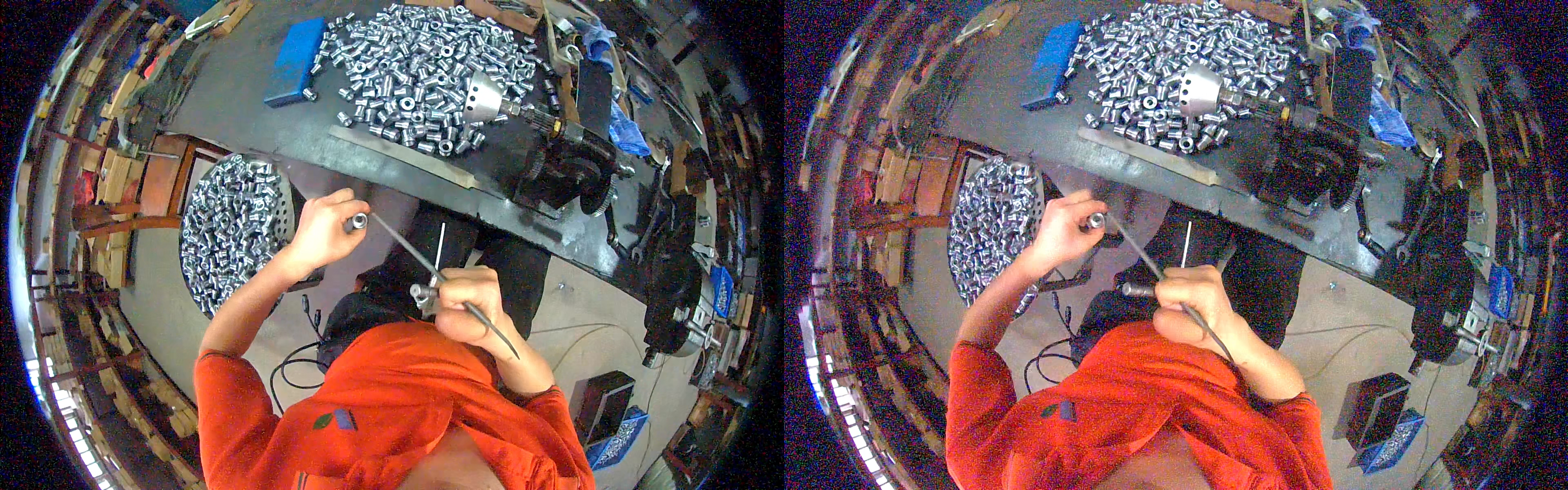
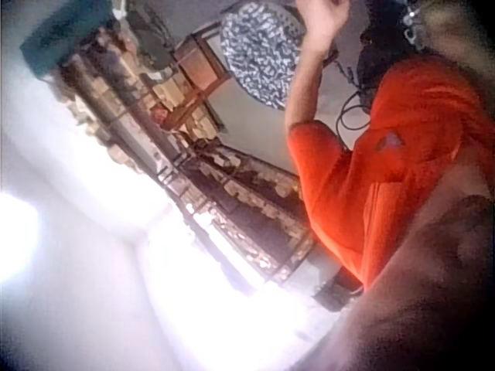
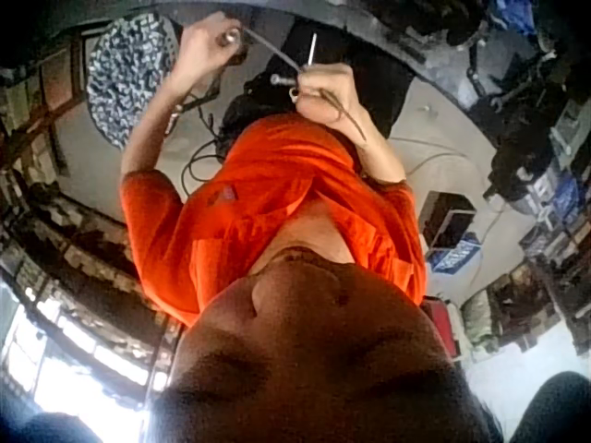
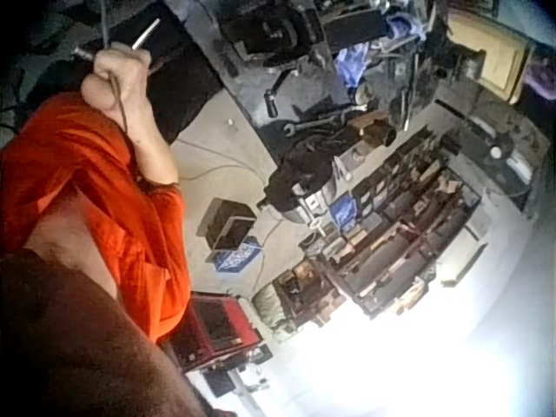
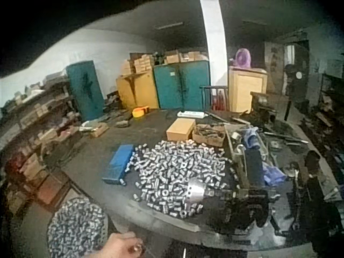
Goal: The person measures small metal components using a caliper on a workbench, picking them one by one from a tray and setting them aside.
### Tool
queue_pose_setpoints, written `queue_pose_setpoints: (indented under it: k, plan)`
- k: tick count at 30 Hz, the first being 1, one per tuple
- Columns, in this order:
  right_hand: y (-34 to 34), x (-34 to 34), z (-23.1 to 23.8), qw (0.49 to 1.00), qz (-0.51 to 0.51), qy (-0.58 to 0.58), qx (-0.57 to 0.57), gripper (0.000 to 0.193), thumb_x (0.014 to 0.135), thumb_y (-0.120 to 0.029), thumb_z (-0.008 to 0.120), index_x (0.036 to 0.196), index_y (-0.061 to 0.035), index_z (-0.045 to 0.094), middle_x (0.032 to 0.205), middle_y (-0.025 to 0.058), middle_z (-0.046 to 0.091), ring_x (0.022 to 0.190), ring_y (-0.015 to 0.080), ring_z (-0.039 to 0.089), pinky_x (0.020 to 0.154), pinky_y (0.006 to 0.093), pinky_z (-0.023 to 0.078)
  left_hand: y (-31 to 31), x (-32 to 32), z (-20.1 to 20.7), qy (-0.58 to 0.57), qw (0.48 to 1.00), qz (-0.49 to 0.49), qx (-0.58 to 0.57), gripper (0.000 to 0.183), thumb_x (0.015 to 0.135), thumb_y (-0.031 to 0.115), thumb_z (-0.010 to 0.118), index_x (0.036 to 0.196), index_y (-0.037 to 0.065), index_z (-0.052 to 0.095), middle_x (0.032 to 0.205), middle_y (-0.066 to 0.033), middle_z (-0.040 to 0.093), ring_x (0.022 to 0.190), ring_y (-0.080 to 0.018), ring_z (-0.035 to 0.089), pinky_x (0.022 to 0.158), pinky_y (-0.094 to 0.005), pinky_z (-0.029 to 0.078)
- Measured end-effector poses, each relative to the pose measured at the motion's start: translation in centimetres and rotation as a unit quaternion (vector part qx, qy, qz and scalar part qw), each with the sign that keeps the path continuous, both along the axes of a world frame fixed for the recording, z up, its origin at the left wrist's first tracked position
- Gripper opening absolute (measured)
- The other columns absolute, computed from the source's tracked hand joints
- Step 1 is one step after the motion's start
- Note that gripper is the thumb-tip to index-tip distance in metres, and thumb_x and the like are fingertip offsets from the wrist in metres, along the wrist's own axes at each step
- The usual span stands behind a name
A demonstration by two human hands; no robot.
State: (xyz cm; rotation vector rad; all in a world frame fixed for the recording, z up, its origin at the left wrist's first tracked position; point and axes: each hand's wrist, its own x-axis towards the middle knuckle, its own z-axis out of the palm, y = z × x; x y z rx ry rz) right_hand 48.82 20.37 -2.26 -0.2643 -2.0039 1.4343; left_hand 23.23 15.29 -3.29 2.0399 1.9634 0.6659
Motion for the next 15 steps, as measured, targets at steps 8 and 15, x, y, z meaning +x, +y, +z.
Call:
queue_pose_setpoints:
  k: [8, 15]
  plan:
    - [-0.5, -0.9, -0.3, 0.998, 0.023, -0.010, -0.049, 0.026, 0.064, -0.009, 0.058, 0.057, -0.0047, 0.034, 0.053, 0.0084, 0.032, 0.044, 0.0253, 0.037, 0.043, 0.0363, 0.025, 0.2, 0.5, -0.1, 0.021, 0.998, -0.057, 0.023, 0.026, 0.057, 0.006, 0.066, 0.083, 0.006, 0.063, 0.072, -0.0088, 0.051, 0.062, -0.0301, 0.057, 0.054, -0.0395, 0.046]
    - [0.2, -3.7, -2.0, 0.997, -0.025, -0.072, 0.021, 0.025, 0.062, -0.005, 0.063, 0.057, -0.0057, 0.038, 0.056, 0.0100, 0.038, 0.047, 0.0281, 0.045, 0.045, 0.0372, 0.032, 1.4, 2.6, -0.2, 0.007, 0.991, -0.131, 0.014, 0.029, 0.058, 0.011, 0.067, 0.086, 0.007, 0.062, 0.073, -0.0093, 0.051, 0.064, -0.0309, 0.057, 0.055, -0.0408, 0.046]
